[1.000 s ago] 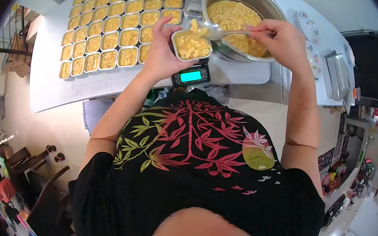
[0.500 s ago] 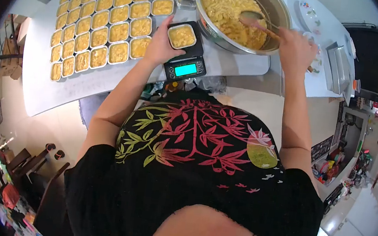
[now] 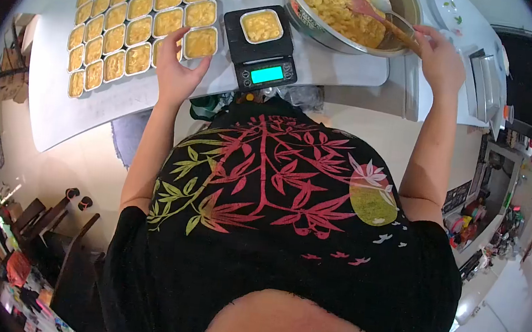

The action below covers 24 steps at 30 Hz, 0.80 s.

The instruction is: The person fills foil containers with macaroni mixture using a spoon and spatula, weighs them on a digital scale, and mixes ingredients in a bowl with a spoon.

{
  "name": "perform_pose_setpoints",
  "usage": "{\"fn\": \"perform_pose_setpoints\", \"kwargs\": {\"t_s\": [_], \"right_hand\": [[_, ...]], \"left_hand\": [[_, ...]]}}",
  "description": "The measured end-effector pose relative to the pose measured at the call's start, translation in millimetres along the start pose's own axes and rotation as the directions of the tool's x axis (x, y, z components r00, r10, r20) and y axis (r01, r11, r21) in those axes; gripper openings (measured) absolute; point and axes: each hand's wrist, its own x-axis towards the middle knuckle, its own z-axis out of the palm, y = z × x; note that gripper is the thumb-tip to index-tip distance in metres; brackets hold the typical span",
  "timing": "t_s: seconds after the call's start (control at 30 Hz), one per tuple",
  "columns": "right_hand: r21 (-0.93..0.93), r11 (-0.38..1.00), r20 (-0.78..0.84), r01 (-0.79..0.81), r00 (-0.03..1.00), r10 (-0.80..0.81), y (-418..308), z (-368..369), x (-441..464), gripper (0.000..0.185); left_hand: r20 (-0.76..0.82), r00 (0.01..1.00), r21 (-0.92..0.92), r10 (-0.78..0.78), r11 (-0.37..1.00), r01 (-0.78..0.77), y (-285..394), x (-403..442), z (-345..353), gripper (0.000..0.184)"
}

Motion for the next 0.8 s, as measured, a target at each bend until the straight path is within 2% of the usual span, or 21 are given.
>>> {"fn": "perform_pose_setpoints", "kwargs": {"t_s": [0.1,0.27,0.4,0.47,0.57,0.67,0.8], "right_hand": [[-0.063,0.998,0.019,0.003,1.0,-0.002,-2.1,-1.8,-1.5,0.028],[-0.195,0.981,0.039,0.008,0.999,0.0,-3.4,1.2,-6.4,0.029],[-0.143,0.99,0.012,0.005,1.0,-0.004,-0.5,2.4,-10.9,0.028],[-0.113,0.994,0.045,-0.005,0.999,0.01,-0.3,0.3,-12.8,0.027],[-0.057,0.998,-0.028,-0.018,0.999,0.016,-0.7,3.1,-14.8,0.025],[-0.126,0.992,-0.01,-0.019,1.0,0.018,-7.0,3.1,-13.6,0.023],[-0.192,0.97,-0.017,0.149,0.988,-0.155,-18.1,10.9,-3.1,0.022]], "left_hand": [[0.084,0.996,-0.094,0.0,0.996,0.008,-1.2,8.6,14.5,0.07],[0.266,0.962,-0.146,0.06,0.989,-0.021,1.9,34.9,51.3,0.091],[0.374,0.922,-0.143,0.096,0.989,-0.045,4.4,49.3,78.3,0.106],[0.39,0.919,-0.13,0.052,0.991,0.0,3.1,52.1,87.6,0.107],[0.399,0.917,-0.177,0.026,0.983,0.049,-6.9,53.6,97.5,0.107],[0.431,0.901,-0.244,0.039,0.967,0.075,-11.0,55.5,93.3,0.107],[0.485,0.873,-0.309,0.057,0.945,0.11,-11.3,58.9,88.4,0.108]]}}
